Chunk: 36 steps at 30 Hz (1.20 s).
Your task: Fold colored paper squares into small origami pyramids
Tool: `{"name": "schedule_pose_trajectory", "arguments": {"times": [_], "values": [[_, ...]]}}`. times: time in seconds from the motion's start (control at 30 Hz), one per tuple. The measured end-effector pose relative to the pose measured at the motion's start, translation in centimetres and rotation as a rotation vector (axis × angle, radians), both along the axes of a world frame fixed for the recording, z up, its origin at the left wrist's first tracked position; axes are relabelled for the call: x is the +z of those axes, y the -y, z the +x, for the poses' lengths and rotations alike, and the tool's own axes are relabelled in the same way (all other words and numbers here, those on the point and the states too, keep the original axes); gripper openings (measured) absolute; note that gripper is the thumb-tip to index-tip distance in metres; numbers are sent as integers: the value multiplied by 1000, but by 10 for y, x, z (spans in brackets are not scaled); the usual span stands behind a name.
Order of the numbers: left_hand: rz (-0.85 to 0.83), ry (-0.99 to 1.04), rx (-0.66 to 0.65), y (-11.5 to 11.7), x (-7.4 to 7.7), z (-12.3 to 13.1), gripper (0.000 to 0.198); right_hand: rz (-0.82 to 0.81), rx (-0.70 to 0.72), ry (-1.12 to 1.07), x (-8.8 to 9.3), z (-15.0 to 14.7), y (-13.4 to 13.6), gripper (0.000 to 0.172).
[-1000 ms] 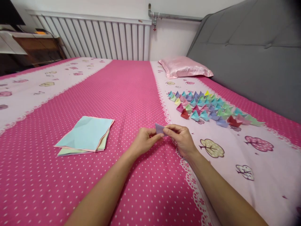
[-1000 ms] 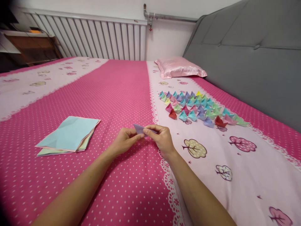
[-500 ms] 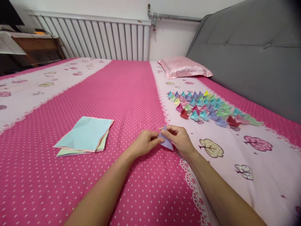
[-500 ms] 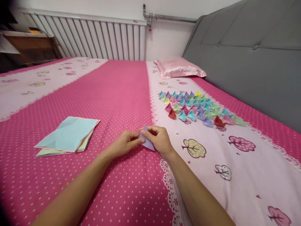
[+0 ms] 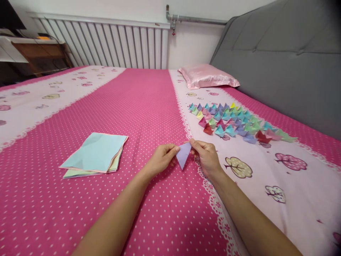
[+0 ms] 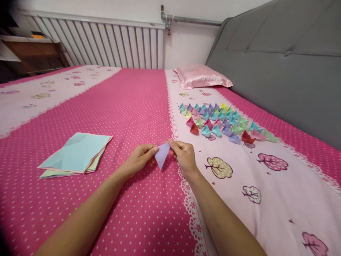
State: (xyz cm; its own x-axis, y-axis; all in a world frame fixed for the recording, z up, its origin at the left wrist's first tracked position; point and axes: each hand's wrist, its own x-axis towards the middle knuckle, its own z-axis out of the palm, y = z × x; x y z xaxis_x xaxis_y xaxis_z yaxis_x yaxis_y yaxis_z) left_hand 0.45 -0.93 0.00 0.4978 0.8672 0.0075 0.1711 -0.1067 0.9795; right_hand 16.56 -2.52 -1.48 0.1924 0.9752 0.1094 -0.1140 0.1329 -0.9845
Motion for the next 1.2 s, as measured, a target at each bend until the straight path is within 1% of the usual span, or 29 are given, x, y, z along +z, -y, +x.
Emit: {"name": "schedule_pose_trajectory", "arguments": {"times": [0.1,0.2,0.27,0.33,0.47,0.5,0.6,0.67,0.8,0.9,1.03,1.2], "values": [[-31,20,20,0,0,0,33,-17,13,14,1,-1,1,38],[-12,33,59,-2,-2,0,34,-13,137,-5,2,-3,2,27],[11,43,81,-3,-3,0,35,-2,213,-23,2,-4,3,24],[23,48,88,-4,-3,0,35,8,233,-27,2,-4,3,26],[25,57,80,-4,-4,0,36,17,215,-33,0,-4,3,38],[18,60,79,-4,-4,0,36,20,217,-32,0,-4,3,39],[-34,91,88,-2,-2,1,36,36,238,-33,2,-4,4,33],[-67,149,94,0,-1,1,36,49,263,-52,5,-4,5,30],[-121,296,88,1,1,1,37,56,360,-87,9,-3,9,33],[-184,368,86,0,0,0,35,47,410,-101,8,-2,9,38],[-204,388,92,0,-2,0,35,38,408,-107,5,-3,7,39],[-185,369,86,2,0,0,36,33,424,-128,7,-5,8,41]]}}
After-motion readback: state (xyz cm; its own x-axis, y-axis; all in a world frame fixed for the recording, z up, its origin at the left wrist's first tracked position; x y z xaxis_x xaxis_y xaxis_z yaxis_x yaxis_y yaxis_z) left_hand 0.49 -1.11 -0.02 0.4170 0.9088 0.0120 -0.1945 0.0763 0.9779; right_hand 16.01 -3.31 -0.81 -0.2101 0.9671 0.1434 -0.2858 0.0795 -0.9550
